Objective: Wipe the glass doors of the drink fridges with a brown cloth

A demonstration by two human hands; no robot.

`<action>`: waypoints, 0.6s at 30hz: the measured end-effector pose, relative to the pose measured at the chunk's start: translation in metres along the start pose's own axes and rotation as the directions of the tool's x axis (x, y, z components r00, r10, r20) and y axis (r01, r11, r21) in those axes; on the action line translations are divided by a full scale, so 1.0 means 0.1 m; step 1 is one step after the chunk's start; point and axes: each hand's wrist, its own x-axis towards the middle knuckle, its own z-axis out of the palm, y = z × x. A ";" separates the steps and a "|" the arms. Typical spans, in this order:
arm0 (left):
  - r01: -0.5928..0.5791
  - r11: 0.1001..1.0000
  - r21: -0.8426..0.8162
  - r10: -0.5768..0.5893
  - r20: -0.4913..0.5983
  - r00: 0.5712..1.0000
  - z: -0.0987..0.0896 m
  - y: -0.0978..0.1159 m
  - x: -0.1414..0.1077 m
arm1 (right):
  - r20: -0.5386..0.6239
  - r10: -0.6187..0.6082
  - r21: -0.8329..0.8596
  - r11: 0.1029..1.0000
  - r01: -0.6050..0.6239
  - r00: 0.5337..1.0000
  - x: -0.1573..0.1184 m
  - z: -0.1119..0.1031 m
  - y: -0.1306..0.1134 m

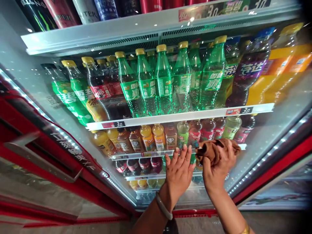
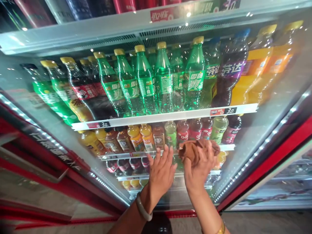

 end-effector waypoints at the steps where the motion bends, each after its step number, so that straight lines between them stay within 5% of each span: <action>1: 0.009 1.000 -0.004 -0.009 -0.013 1.000 0.00 -0.03 -0.01 | 0.018 -0.065 0.008 0.998 0.065 0.998 -0.01 0.05 -0.08; 4: 0.030 0.999 -0.017 -0.030 -0.033 0.999 0.00 -0.14 -0.09 | 0.120 -0.245 0.068 0.969 0.238 0.962 -0.30 0.14 -0.15; 6: 0.018 1.000 -0.009 -0.018 -0.031 0.999 -0.01 -0.21 -0.14 | 0.172 -0.259 0.086 0.965 0.247 0.951 -0.51 0.10 -0.06; 9: 0.010 1.000 0.010 -0.010 -0.036 0.999 -0.05 -0.29 -0.19 | 0.141 -0.095 0.045 0.995 0.089 0.985 -0.49 0.02 0.03; 13: 0.062 0.998 0.027 -0.060 -0.085 0.995 -0.11 -0.39 -0.18 | -0.057 0.087 0.006 0.996 -0.087 0.995 -0.01 0.07 -0.23; 15: 0.080 0.996 0.026 -0.077 -0.110 0.991 -0.13 -0.47 -0.19 | -0.053 0.018 0.001 1.000 -0.018 0.998 0.06 0.18 -0.45; 18: 0.049 0.999 0.001 -0.049 -0.128 0.991 -0.15 -0.64 -0.25 | 0.117 -0.179 0.054 0.983 0.174 0.977 -0.28 0.30 -0.62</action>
